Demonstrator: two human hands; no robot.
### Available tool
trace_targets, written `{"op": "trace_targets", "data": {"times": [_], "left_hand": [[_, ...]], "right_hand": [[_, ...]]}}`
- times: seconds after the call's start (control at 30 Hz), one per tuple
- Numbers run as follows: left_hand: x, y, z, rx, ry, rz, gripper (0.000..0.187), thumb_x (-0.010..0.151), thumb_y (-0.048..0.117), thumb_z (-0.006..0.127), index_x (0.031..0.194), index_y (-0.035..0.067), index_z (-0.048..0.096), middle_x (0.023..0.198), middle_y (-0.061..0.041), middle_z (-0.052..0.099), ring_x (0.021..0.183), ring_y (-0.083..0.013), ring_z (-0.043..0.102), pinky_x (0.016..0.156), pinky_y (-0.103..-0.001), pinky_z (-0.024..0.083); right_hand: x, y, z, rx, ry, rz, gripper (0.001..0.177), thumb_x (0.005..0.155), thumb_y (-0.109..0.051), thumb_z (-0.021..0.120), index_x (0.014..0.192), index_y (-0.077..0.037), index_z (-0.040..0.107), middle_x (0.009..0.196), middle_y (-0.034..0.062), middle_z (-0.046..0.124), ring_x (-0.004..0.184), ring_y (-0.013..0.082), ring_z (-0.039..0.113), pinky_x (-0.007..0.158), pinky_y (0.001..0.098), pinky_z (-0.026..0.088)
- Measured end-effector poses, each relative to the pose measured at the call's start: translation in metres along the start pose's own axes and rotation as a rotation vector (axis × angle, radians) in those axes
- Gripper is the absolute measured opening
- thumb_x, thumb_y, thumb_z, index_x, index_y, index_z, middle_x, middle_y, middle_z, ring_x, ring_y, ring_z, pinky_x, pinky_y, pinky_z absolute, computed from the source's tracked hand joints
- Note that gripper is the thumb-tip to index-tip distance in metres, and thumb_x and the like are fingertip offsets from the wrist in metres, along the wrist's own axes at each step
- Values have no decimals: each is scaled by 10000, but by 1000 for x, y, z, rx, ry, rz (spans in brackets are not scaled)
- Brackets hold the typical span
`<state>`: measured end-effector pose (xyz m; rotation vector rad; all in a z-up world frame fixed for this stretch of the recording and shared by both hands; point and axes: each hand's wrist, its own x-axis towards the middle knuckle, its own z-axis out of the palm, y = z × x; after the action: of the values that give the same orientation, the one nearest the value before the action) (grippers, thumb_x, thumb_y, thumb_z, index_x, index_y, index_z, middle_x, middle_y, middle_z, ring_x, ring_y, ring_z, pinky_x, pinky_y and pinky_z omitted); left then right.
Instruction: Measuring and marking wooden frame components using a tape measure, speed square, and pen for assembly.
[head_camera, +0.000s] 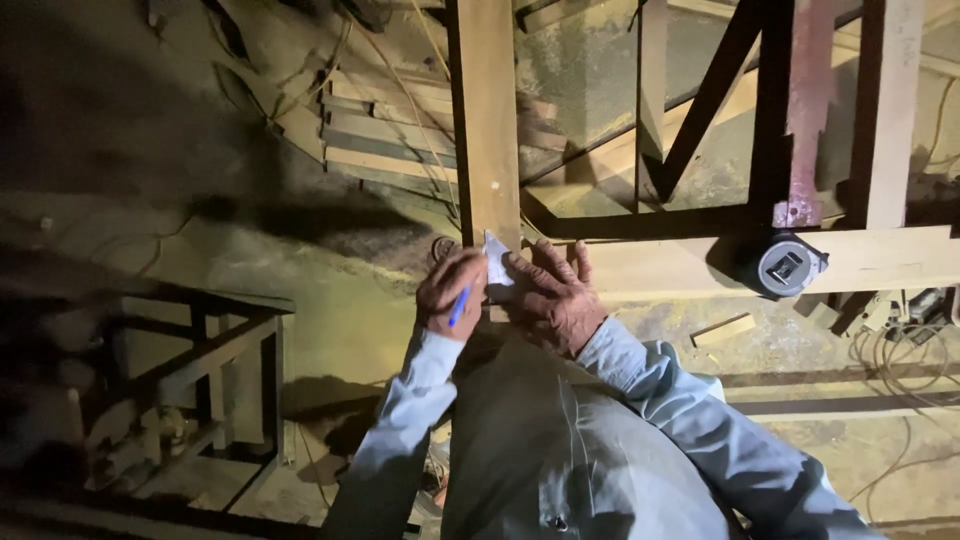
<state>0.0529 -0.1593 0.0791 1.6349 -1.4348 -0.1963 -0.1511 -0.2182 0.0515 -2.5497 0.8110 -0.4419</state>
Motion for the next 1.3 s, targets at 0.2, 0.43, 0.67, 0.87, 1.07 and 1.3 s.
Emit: {"op": "trace_targets", "data": {"times": [0.2, 0.43, 0.67, 0.87, 1.07, 1.3], "left_hand": [[-30, 1, -2, -21, -118, -130, 85, 982, 141, 677, 976, 64, 713, 992, -160, 739, 881, -326, 731, 796, -430, 621], [-19, -14, 5, -6, -140, -97, 67, 956, 70, 677, 1020, 91, 684, 961, -149, 728, 854, -322, 741, 769, -438, 640], [-28, 0, -4, -38, -117, -111, 70, 982, 122, 655, 1026, 91, 700, 1003, -137, 730, 884, -327, 740, 778, -453, 622], [-16, -15, 10, -30, -46, -12, 102, 1027, 117, 612, 1006, 23, 646, 983, -220, 700, 882, -388, 707, 785, -491, 599], [-30, -28, 26, -94, 70, 0, 139, 990, 196, 634, 1023, 118, 744, 976, -93, 757, 875, -291, 739, 807, -374, 598], [-3, 57, -34, -170, 1, -211, 70, 875, 25, 754, 917, 77, 777, 843, -91, 763, 798, -266, 760, 765, -355, 605]], "right_hand": [[-3, 5, 8, -28, 28, -24, 269, 753, -449, 740, 985, -315, 725, 1632, -85, 445, 1515, 336, 354, 1200, 701, 86], [4, -6, 4, -9, 110, -24, 152, 869, -419, 711, 962, -302, 740, 1590, -76, 503, 1495, 318, 396, 1207, 667, 73], [-2, 9, 16, 42, 88, -37, 260, 732, -441, 768, 970, -345, 730, 1604, -68, 484, 1501, 342, 373, 1200, 684, 51], [1, 3, 12, 6, 119, -44, 316, 799, -498, 741, 1088, -371, 726, 1624, -90, 459, 1518, 312, 353, 1219, 645, 32], [-4, 9, 23, -52, 118, -31, 210, 817, -487, 712, 1004, -392, 724, 1594, -100, 489, 1479, 335, 404, 1210, 664, 84], [-5, 16, 22, -100, 17, -38, 395, 674, -489, 787, 1048, -371, 735, 1641, -139, 415, 1523, 311, 337, 1229, 661, 70]]}}
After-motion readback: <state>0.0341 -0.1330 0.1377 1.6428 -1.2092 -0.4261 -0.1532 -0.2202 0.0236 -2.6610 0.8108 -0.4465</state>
